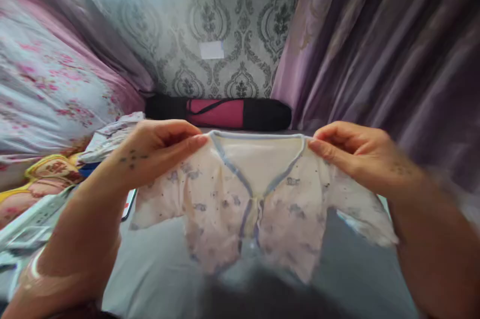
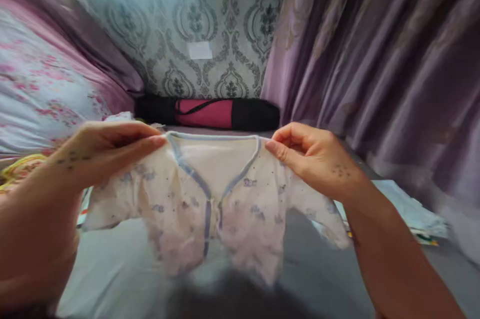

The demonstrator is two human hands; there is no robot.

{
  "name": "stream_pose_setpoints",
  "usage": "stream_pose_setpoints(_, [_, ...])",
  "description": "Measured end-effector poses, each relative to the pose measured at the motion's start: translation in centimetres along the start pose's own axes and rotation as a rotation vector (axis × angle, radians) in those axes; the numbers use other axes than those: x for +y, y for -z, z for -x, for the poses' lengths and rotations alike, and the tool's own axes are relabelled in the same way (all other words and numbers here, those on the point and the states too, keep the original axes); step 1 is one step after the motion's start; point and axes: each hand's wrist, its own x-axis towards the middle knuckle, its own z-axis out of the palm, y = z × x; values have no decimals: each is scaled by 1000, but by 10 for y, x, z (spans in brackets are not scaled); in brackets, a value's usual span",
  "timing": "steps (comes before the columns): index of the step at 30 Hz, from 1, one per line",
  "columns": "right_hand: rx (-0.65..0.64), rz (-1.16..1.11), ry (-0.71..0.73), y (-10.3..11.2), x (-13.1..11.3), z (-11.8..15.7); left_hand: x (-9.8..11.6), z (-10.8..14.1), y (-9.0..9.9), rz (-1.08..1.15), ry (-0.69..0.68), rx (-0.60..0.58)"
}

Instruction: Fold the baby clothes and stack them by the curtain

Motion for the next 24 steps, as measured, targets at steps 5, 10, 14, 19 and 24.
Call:
stream_pose_setpoints(5, [-428,56,-82,-41,58,-26,-63,-25,-46,-13,249,-477])
stream_pose_setpoints(10, [-509,321,-134,-100,129,-41,-143,-31,-132,-104,304,-570])
stream_pose_setpoints(14, [-453,565,-66,-130,162,-40,-168,-27,-169,-371,191,-485])
stream_pose_setpoints(19, [-428,814,18,-143,175,-44,-178,-31,-178,-603,68,-448])
stream_pose_setpoints(24, [-416,962,90,-151,184,-66,-195,-48,-183,-683,-22,-434])
